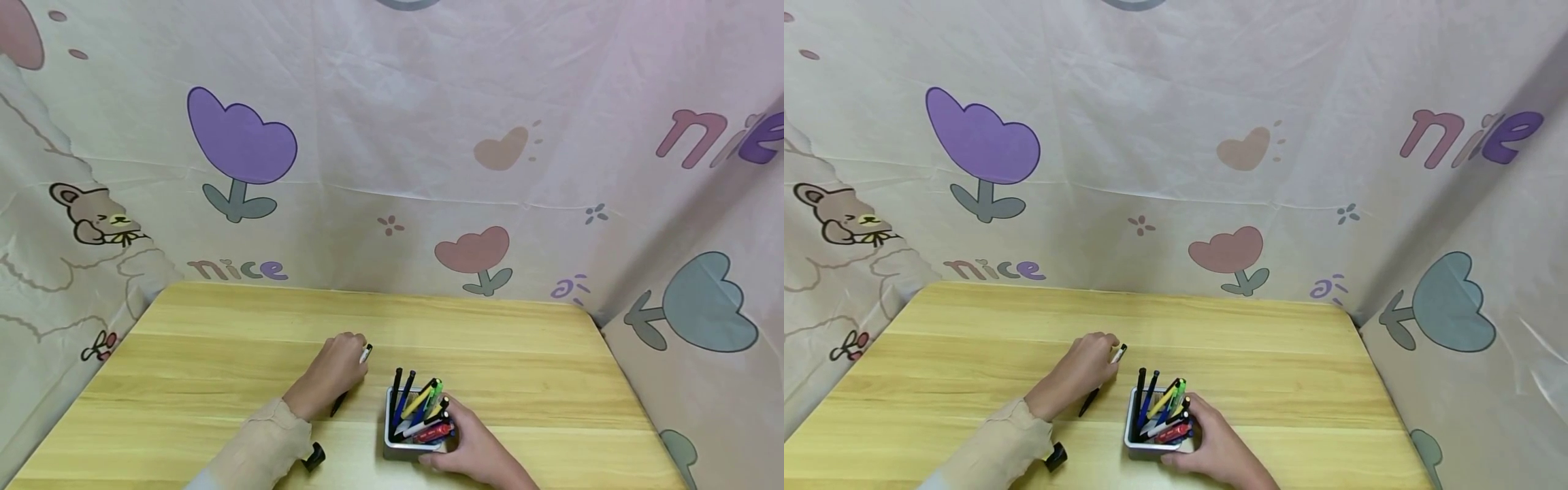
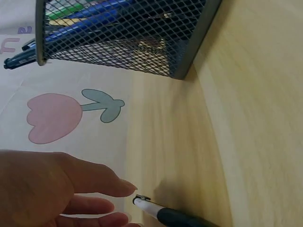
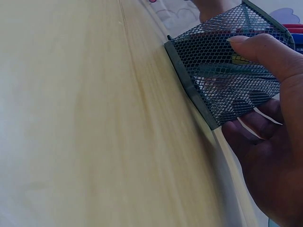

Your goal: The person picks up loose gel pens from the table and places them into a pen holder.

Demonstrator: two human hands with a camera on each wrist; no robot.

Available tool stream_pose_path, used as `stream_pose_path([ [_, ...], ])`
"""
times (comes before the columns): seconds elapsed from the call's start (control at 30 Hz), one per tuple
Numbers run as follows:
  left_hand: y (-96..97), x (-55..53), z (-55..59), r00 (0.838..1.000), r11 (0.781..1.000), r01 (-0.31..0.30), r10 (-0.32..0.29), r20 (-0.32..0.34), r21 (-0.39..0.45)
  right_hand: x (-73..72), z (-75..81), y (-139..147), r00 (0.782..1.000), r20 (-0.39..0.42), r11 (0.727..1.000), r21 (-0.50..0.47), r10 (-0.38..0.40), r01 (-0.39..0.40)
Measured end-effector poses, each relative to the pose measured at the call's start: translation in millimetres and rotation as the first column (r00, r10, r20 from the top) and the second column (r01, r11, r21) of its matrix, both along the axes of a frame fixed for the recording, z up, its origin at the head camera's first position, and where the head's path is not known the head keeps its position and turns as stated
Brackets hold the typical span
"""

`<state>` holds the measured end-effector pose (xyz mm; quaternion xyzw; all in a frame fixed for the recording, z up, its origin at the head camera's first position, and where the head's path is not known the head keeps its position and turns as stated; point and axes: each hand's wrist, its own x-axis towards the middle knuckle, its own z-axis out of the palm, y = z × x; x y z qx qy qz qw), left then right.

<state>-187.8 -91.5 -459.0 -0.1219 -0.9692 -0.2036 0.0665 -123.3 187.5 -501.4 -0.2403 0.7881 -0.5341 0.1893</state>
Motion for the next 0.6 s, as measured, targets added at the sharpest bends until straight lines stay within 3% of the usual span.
stream_pose_path([
  [0.6, -4.0, -2.3, -9.5, 0.998, 1.000, 0.006, -0.006, 0.068, -0.011, -1.0, -1.4, 0.7, 0.999, 0.032, 1.000, -0.004, 0.008, -0.008],
])
